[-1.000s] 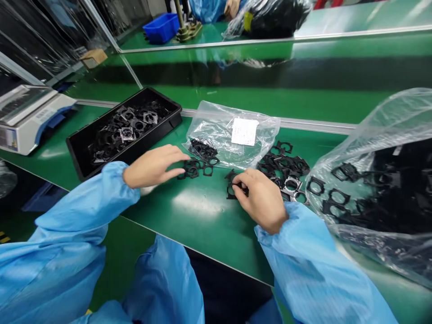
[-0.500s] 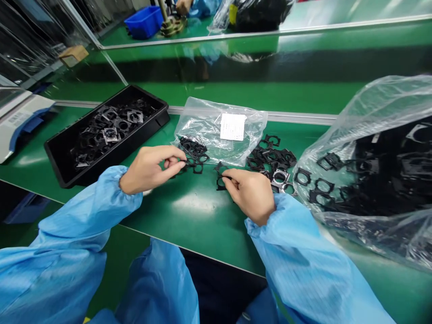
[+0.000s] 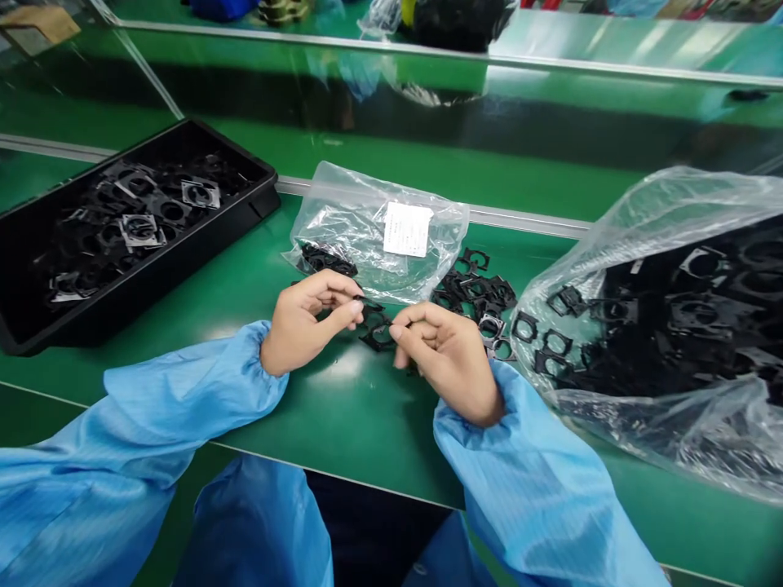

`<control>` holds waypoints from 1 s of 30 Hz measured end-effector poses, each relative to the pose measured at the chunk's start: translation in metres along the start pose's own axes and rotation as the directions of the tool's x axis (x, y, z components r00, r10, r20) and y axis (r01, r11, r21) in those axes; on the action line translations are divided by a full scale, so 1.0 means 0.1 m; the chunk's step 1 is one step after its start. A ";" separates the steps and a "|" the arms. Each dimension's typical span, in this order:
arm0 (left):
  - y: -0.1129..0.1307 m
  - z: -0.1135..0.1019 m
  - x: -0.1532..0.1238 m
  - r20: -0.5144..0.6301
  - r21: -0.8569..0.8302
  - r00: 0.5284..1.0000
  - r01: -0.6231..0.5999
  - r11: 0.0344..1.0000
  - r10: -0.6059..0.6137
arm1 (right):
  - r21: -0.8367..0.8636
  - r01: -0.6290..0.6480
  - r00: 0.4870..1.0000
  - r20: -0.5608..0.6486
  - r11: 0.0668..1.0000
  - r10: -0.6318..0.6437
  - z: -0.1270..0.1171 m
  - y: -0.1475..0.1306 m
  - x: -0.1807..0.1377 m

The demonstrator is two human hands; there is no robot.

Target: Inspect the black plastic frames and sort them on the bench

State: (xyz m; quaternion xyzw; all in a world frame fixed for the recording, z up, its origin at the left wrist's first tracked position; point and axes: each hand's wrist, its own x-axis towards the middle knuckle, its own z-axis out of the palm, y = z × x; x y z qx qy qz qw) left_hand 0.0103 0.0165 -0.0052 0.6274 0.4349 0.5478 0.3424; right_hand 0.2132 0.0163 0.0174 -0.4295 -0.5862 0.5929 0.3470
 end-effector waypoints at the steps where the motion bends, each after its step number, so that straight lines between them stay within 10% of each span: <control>1: 0.00 -0.01 -0.02 -0.002 -0.011 1.000 -0.002 1.000 0.002 | 0.052 -0.020 1.000 0.012 0.998 0.020 0.01 0.00 0.00; 16: -0.03 0.01 -0.06 -0.031 0.000 1.000 -0.006 1.000 0.006 | 0.152 0.025 0.983 -0.181 0.988 0.003 0.05 0.10 0.03; 30: -0.03 0.01 -0.06 0.055 0.121 0.998 -0.022 0.992 0.015 | 0.100 0.045 0.996 -0.082 0.994 -0.037 0.06 0.11 -0.01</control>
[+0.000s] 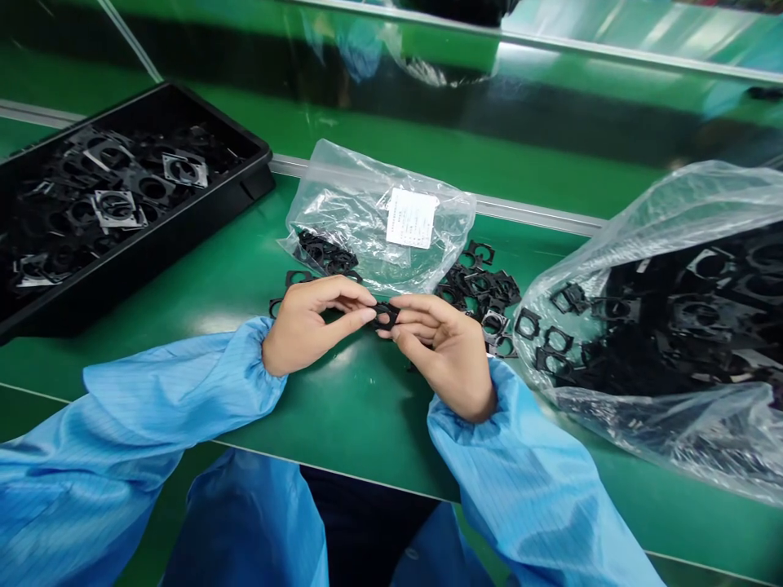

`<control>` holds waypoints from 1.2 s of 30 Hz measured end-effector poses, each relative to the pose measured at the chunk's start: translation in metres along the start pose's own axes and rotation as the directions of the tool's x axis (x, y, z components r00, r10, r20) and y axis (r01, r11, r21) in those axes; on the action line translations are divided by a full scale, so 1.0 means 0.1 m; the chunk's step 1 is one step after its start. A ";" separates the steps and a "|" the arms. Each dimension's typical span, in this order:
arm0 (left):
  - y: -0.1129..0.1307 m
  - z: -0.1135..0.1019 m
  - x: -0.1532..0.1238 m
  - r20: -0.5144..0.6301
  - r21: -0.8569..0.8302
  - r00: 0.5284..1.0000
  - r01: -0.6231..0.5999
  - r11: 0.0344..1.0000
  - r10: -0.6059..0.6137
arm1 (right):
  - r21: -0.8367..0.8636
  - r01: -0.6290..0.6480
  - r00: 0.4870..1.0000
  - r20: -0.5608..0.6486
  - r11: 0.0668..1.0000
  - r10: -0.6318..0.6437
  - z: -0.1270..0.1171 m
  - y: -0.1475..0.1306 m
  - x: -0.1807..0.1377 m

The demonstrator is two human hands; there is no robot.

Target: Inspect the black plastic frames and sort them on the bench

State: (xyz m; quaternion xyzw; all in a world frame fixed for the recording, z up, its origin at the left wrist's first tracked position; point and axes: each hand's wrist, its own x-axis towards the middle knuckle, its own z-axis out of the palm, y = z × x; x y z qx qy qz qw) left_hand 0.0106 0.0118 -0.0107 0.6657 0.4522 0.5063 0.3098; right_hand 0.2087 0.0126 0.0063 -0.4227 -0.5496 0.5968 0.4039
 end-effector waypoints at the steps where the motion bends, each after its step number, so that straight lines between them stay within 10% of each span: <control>1: 0.00 0.00 0.00 -0.003 0.007 1.000 0.014 1.000 -0.014 | -0.006 0.004 1.000 0.006 1.000 -0.004 0.00 0.00 0.00; 36: 0.00 -0.03 0.01 0.031 0.123 0.990 -0.141 0.982 0.138 | -0.096 0.031 0.999 -0.041 0.995 -0.035 0.02 0.00 0.00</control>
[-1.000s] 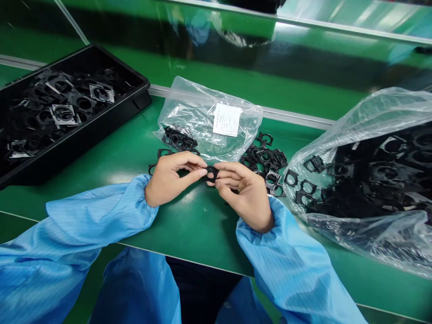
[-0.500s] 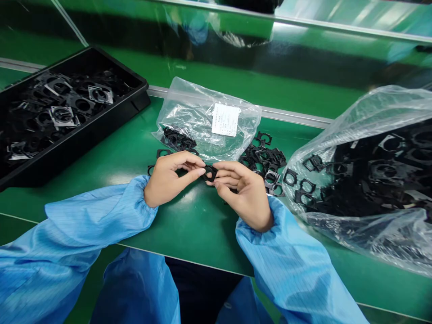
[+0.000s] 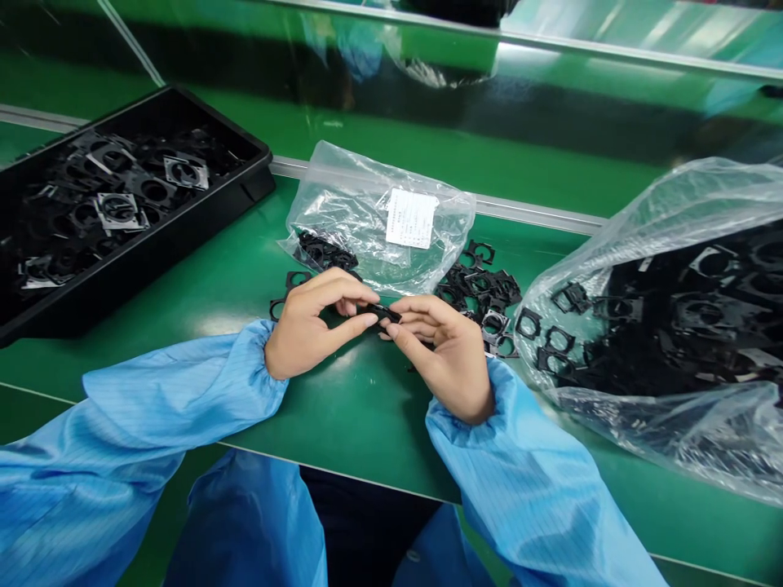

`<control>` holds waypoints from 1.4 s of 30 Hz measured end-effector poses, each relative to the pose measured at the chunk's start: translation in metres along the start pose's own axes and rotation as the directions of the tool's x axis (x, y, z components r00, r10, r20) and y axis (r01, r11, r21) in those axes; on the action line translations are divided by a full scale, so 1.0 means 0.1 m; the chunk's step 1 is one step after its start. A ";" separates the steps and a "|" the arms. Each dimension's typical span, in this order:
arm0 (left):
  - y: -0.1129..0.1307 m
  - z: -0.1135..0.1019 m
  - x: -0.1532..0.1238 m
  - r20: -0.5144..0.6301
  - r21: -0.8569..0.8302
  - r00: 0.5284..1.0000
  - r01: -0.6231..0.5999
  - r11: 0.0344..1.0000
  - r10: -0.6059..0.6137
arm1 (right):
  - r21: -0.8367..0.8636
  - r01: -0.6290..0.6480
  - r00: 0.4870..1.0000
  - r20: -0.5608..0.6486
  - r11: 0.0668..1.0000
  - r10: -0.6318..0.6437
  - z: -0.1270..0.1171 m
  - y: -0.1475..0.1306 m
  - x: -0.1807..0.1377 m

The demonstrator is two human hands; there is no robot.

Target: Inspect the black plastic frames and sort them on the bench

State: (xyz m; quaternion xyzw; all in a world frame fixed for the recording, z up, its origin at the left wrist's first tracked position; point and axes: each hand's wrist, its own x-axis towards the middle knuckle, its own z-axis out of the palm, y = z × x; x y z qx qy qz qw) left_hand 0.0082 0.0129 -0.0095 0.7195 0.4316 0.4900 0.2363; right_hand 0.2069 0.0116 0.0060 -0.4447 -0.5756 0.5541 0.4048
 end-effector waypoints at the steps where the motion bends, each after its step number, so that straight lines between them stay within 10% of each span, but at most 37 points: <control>1: -0.01 0.00 0.00 -0.006 0.003 1.000 0.005 1.000 -0.005 | -0.006 0.009 1.000 -0.001 1.000 -0.009 0.00 0.00 0.00; 42: -0.01 -0.01 -0.01 0.045 -0.074 0.996 -0.069 0.995 0.073 | 0.277 -0.146 0.989 0.026 0.950 0.145 -0.06 -0.09 0.07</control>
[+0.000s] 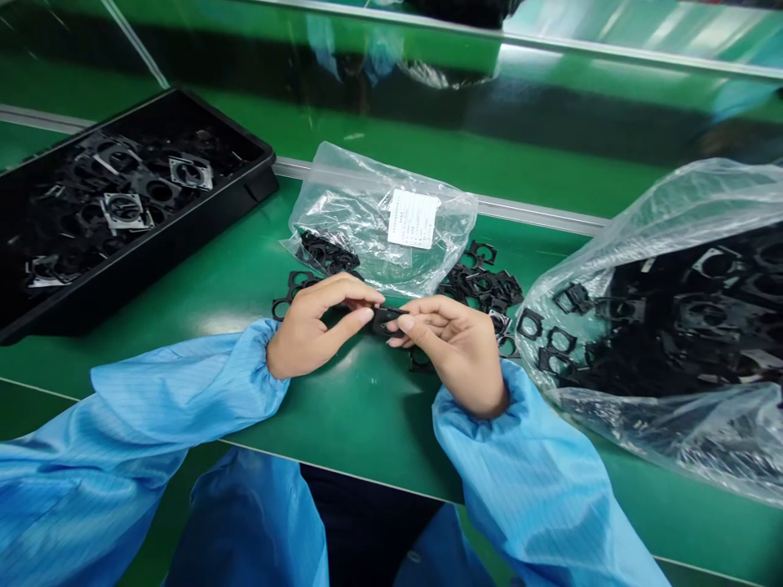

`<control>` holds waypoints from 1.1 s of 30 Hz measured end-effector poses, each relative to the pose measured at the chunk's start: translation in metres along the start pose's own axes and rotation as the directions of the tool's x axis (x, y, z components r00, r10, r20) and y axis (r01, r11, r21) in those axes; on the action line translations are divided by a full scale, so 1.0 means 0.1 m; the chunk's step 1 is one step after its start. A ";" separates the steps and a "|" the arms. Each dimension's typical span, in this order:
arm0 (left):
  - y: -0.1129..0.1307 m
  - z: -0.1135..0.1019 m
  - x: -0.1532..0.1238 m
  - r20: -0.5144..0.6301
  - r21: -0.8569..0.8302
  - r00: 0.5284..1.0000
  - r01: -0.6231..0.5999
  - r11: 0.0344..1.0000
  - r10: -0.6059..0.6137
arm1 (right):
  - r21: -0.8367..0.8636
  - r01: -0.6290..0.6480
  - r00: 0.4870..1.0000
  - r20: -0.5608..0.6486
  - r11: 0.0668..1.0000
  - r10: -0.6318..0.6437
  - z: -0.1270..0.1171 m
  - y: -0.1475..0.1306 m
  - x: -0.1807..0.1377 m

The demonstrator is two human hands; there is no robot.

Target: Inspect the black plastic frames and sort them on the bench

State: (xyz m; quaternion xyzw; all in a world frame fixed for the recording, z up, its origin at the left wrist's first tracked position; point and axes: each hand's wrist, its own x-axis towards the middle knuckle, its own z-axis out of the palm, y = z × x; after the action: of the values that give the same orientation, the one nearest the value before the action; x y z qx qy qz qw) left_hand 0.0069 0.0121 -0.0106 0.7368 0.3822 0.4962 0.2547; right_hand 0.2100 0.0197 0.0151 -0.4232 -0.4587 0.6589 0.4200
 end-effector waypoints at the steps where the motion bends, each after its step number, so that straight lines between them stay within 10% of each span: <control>1: 0.01 0.00 0.00 -0.003 0.030 1.000 -0.015 0.999 0.015 | 0.026 -0.023 1.000 0.004 0.999 0.023 -0.01 0.01 0.01; 11: -0.02 -0.02 0.02 0.039 0.060 0.985 -0.169 0.984 0.166 | 0.011 -0.102 0.991 0.088 0.995 0.101 -0.05 0.07 0.05; 15: -0.02 -0.01 0.02 -0.039 0.070 0.997 -0.071 0.995 0.074 | -0.217 0.128 0.990 0.084 0.968 -0.112 -0.01 0.13 0.00; 21: -0.02 -0.01 0.02 -0.070 0.044 0.997 0.041 0.998 -0.038 | -0.569 0.480 0.856 0.138 0.667 -0.498 0.00 0.14 -0.05; 33: -0.02 -0.01 0.00 -0.001 -0.052 1.000 0.009 0.999 -0.009 | -0.506 0.368 0.914 0.044 0.780 -0.403 0.02 0.15 -0.05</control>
State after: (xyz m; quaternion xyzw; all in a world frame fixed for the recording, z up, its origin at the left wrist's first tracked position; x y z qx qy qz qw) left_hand 0.0055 0.0131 -0.0125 0.7278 0.3727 0.5052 0.2759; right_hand 0.2076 0.0113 0.0023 -0.4369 -0.6769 0.4017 0.4354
